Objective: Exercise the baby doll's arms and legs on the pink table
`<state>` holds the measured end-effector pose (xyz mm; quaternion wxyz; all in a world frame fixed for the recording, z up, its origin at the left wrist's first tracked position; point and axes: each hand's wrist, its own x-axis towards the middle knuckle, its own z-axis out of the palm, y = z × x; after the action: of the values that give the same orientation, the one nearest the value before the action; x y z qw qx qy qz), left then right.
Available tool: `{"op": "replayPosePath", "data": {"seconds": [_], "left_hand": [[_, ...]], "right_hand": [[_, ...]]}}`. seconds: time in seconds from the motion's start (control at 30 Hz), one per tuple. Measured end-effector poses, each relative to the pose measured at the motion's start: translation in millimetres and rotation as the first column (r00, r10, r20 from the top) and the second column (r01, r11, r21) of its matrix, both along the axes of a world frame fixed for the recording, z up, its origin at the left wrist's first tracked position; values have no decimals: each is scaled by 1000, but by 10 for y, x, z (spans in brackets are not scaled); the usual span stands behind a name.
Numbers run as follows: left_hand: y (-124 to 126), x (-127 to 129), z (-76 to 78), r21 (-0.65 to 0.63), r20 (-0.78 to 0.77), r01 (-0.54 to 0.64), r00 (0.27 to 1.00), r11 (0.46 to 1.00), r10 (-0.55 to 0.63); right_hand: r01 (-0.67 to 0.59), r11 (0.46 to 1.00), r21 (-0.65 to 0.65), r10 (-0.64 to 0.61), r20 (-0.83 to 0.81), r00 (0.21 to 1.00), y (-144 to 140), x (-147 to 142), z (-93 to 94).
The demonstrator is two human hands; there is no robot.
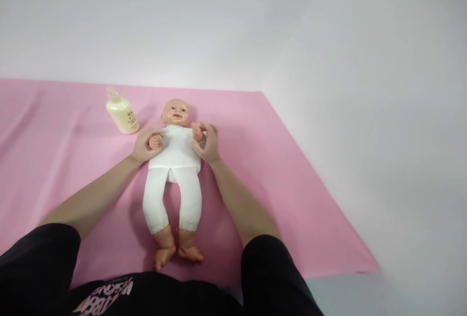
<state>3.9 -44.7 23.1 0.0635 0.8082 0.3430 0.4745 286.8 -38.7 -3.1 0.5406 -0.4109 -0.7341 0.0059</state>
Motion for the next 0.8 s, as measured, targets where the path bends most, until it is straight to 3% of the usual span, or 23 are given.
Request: {"op": "replayPosePath", "data": {"seconds": [0.1,0.33,0.63,0.8], "left_hand": [[-36,16,57,29,-163,102,982,994,-96],[-15,5,26,9,-227,86,970,996,-81],[202,11,-159,-120,100,-177,977,977,189],[399,-77,-395,-192,109,-277,947,942,301]], "right_hand": [[-131,991,8,129,130,983,-56,-27,72],[-183,983,-23,184,221,958,-58,-35,104],[31,987,-156,-27,33,999,123,-40,-90],[110,968,-227,-101,52,994,289,5,-243]]}}
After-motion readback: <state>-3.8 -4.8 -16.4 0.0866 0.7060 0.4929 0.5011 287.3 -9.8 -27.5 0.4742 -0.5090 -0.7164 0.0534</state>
